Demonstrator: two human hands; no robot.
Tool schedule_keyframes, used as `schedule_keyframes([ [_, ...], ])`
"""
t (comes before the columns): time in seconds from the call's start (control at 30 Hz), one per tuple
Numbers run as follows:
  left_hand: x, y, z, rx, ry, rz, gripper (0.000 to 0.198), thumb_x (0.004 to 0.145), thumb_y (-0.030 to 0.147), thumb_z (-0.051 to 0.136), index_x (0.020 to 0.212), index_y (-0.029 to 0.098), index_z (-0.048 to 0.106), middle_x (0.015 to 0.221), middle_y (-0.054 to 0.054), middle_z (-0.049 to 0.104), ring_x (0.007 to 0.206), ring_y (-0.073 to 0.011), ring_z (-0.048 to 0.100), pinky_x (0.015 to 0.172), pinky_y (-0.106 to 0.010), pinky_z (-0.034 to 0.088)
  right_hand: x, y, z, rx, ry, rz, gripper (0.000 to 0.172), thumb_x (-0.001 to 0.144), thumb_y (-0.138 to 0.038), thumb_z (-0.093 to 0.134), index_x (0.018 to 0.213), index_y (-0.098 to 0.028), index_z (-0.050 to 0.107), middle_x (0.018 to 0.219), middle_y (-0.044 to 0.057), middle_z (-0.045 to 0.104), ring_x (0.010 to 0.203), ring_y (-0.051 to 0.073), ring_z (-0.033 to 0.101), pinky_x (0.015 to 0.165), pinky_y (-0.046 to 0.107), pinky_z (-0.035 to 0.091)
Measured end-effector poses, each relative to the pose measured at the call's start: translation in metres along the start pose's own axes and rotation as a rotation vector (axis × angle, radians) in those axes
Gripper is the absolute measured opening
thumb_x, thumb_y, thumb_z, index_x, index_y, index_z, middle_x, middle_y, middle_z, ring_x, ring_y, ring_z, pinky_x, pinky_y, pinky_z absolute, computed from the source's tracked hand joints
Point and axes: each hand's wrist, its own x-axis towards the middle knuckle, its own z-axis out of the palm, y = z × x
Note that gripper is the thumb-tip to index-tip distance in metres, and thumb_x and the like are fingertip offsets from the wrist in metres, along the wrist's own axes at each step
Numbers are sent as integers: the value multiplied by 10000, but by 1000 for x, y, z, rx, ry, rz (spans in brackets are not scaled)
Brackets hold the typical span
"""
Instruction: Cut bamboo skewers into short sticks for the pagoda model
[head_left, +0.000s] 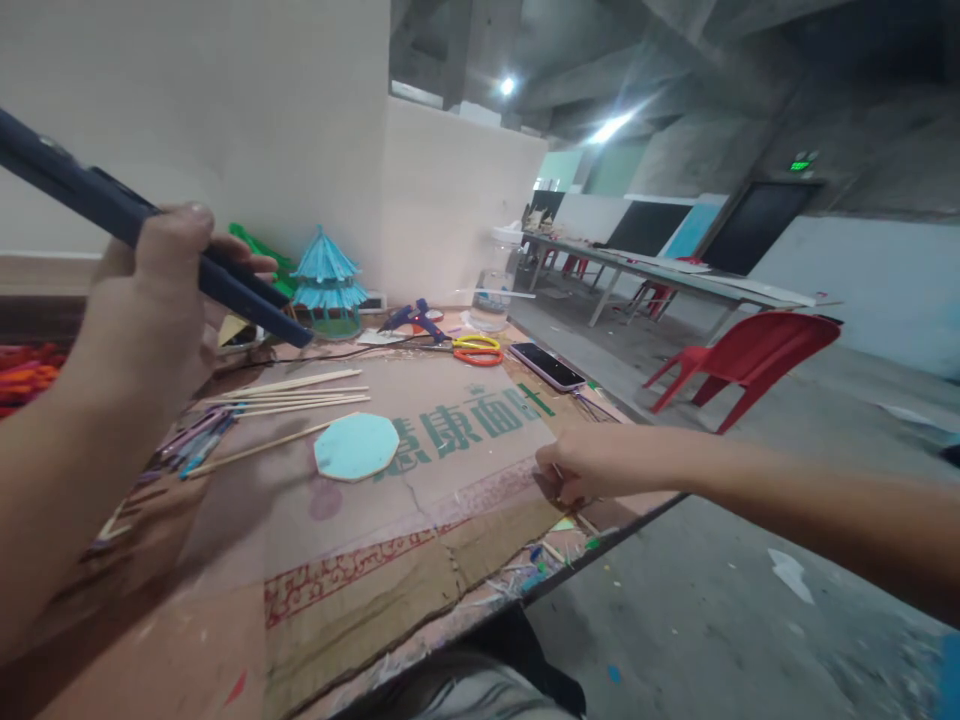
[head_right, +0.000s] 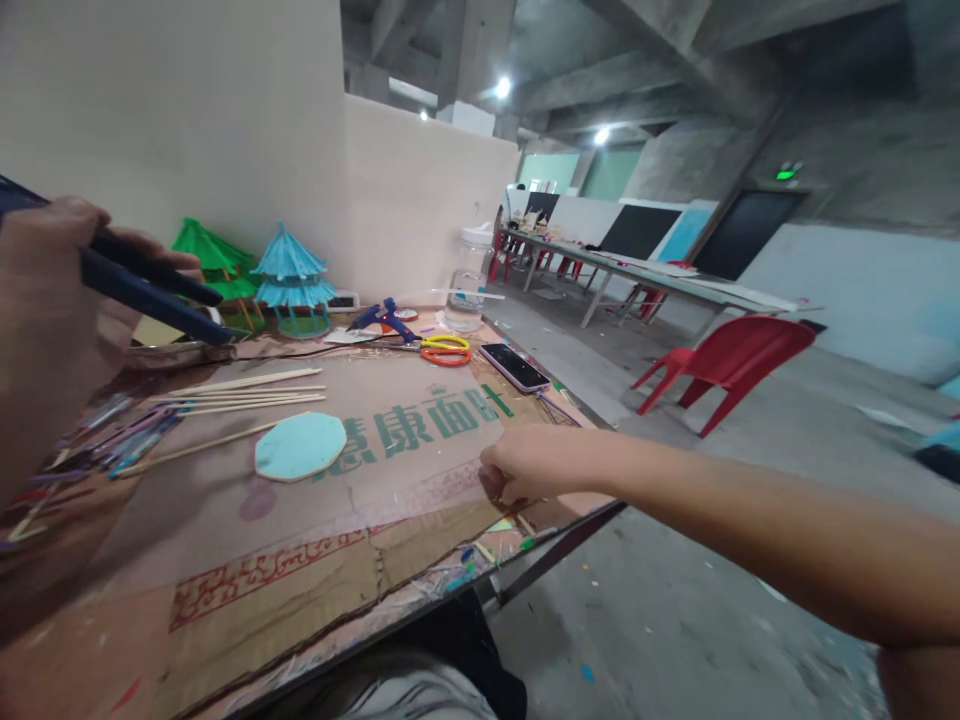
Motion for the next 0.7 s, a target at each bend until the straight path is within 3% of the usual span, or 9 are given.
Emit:
schedule_keyframes([
  [0.13, 5, -6, -4, 2, 19, 23, 120, 900, 188, 497, 798, 215, 555, 694, 20, 574, 748, -191, 656, 848, -406, 562, 2, -3, 22, -68, 60, -132, 213, 792, -178, 538, 886, -182, 729, 780, 81, 691, 705, 196, 596, 601, 288, 358],
  [0.27, 10, -14, -8, -2, -3, 97, 129, 913, 187, 486, 803, 213, 547, 663, 40, 550, 727, -174, 655, 852, -400, 570, -7, -4, 11, -57, 68, -125, 230, 792, -119, 511, 859, -192, 719, 775, 83, 680, 682, 185, 581, 617, 294, 374],
  [0.3, 10, -14, -8, -5, -20, 99, 131, 919, 203, 487, 804, 218, 547, 667, 44, 548, 734, -169, 656, 866, -390, 570, -10, -4, 3, -28, -9, -87, 199, 776, -121, 530, 834, -183, 710, 748, 70, 668, 656, 173, 575, 596, 282, 376],
  [0.4, 9, -13, -9, -18, -35, 62, 114, 911, 242, 503, 808, 241, 553, 697, 47, 552, 787, -167, 663, 885, -353, 574, -18, 2, -17, 213, -502, -48, 105, 762, -201, 590, 804, -162, 678, 646, 4, 616, 572, 139, 572, 540, 237, 400],
  [0.43, 8, -13, -9, -17, -28, 48, 106, 904, 251, 512, 807, 246, 555, 704, 45, 553, 805, -171, 665, 883, -345, 577, -19, 4, -21, 269, -586, -21, 111, 774, -232, 586, 775, -156, 668, 609, -9, 595, 540, 130, 560, 522, 229, 401],
  [0.47, 8, -12, -9, -14, -23, 43, 100, 896, 251, 520, 804, 246, 559, 710, 41, 552, 816, -175, 666, 881, -345, 579, -20, 6, -22, 275, -577, 22, 144, 789, -252, 571, 731, -152, 657, 577, -12, 577, 511, 123, 540, 506, 227, 393],
  [0.57, 8, -12, -8, -15, -24, 69, 108, 901, 246, 519, 802, 235, 562, 697, 38, 541, 780, -175, 660, 884, -367, 578, -17, 2, -10, 96, -267, 137, 255, 796, -274, 547, 596, -145, 638, 534, 16, 565, 471, 116, 485, 474, 241, 332],
  [0.7, 10, -14, -8, 1, -14, 74, 120, 909, 212, 495, 802, 217, 550, 677, 39, 553, 747, -173, 658, 874, -393, 581, -13, -17, 14, -86, -91, 137, 233, 790, -325, 593, 721, -158, 741, 656, 62, 666, 573, 152, 565, 514, 255, 320],
])
